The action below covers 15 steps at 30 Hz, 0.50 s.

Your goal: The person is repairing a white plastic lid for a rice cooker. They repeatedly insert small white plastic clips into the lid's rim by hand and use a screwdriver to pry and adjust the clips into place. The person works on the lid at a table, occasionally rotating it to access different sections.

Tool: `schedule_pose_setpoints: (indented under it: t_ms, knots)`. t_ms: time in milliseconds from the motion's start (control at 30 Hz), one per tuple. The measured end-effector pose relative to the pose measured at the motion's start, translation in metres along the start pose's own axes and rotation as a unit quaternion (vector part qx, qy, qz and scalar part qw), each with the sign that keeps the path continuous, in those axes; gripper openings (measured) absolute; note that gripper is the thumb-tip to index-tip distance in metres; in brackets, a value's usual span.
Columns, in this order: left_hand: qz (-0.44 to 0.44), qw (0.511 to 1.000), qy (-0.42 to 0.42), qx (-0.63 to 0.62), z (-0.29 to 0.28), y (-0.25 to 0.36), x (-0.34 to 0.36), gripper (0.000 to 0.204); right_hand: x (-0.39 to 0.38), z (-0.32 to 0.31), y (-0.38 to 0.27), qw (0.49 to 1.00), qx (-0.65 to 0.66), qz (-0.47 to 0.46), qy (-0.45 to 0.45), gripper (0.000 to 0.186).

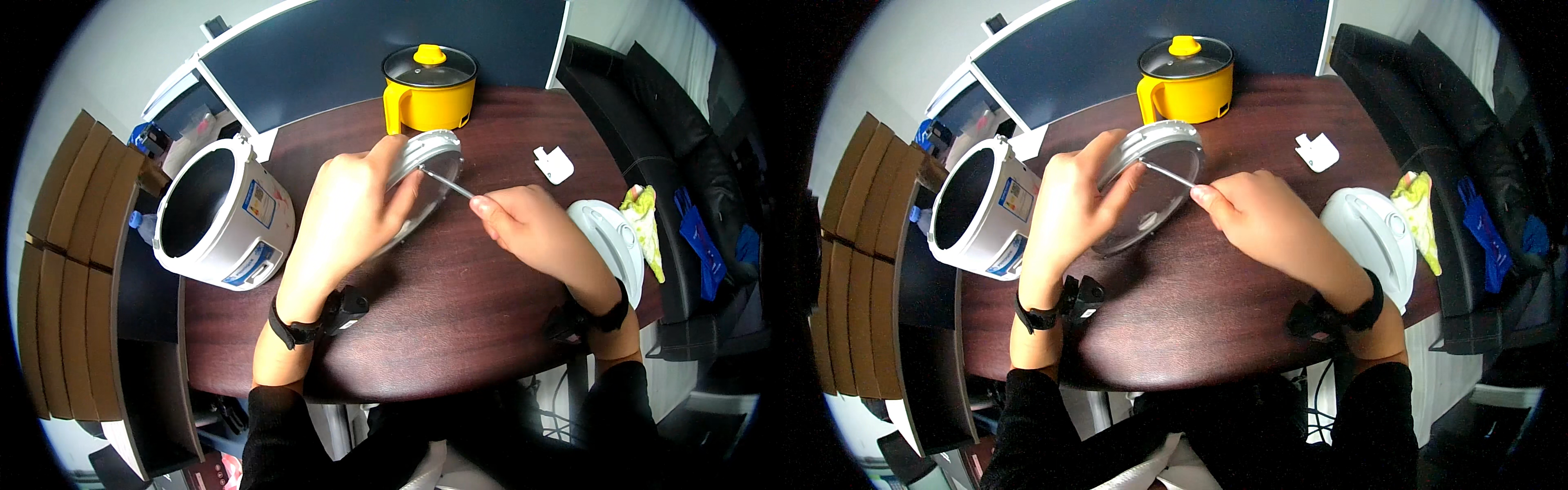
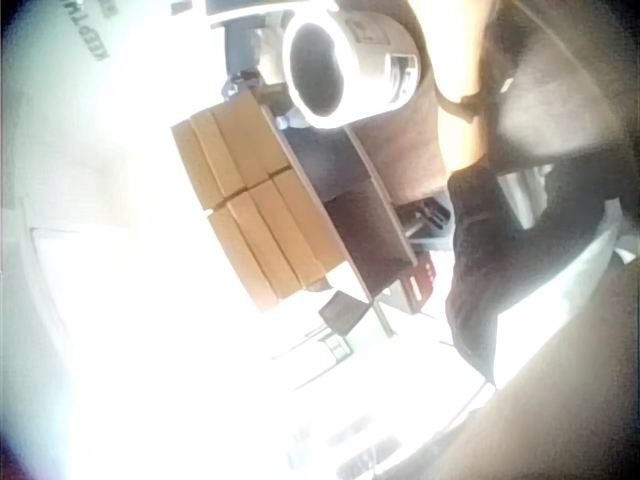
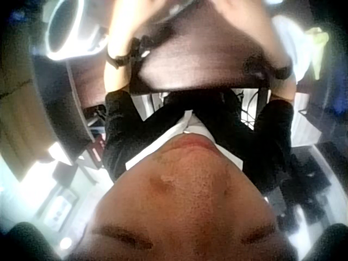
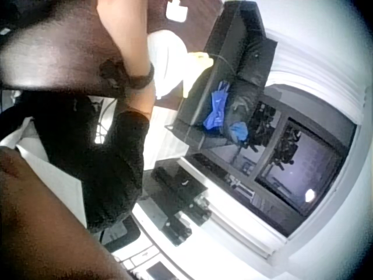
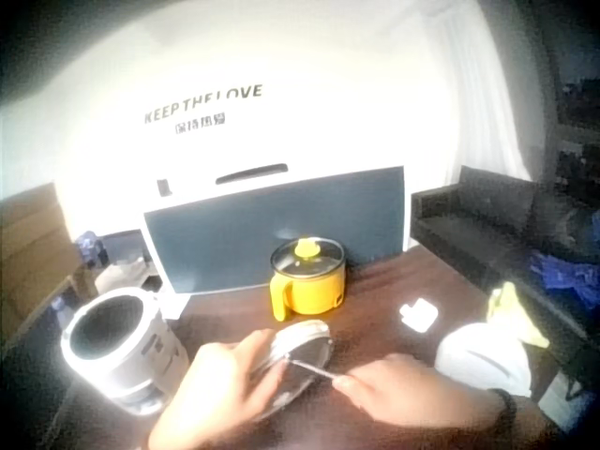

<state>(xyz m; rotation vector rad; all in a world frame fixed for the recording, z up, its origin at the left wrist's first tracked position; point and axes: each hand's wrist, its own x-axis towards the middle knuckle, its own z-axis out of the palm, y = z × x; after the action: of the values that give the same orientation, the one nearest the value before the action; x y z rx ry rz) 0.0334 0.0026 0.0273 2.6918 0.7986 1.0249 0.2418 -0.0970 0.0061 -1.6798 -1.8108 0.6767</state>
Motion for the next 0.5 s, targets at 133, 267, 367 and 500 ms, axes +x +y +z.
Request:
schedule_pose_setpoints:
  t_ms: [133, 267, 367, 500]
  knots:
    - [0.004, 1.0, 0.016, 0.014, 0.0, -0.006, 0.003, 0.033, 0.013, 0.01, 0.01, 0.894, 0.392, 0.1, -0.192, 0.046]
    - [-0.024, 1.0, 0.013, -0.012, -0.004, -0.007, 0.004, 0.03, 0.012, 0.024, 0.003, 0.78, 0.563, 0.139, -0.236, 0.047]
    - [-0.033, 0.999, 0.017, -0.035, -0.005, -0.007, 0.004, 0.03, 0.011, 0.03, 0.009, 0.698, 0.644, 0.112, -0.292, 0.046]
    - [-0.062, 0.996, -0.013, -0.063, -0.01, -0.003, 0.004, 0.031, 0.004, 0.016, -0.003, 0.797, 0.53, 0.165, -0.236, 0.046]
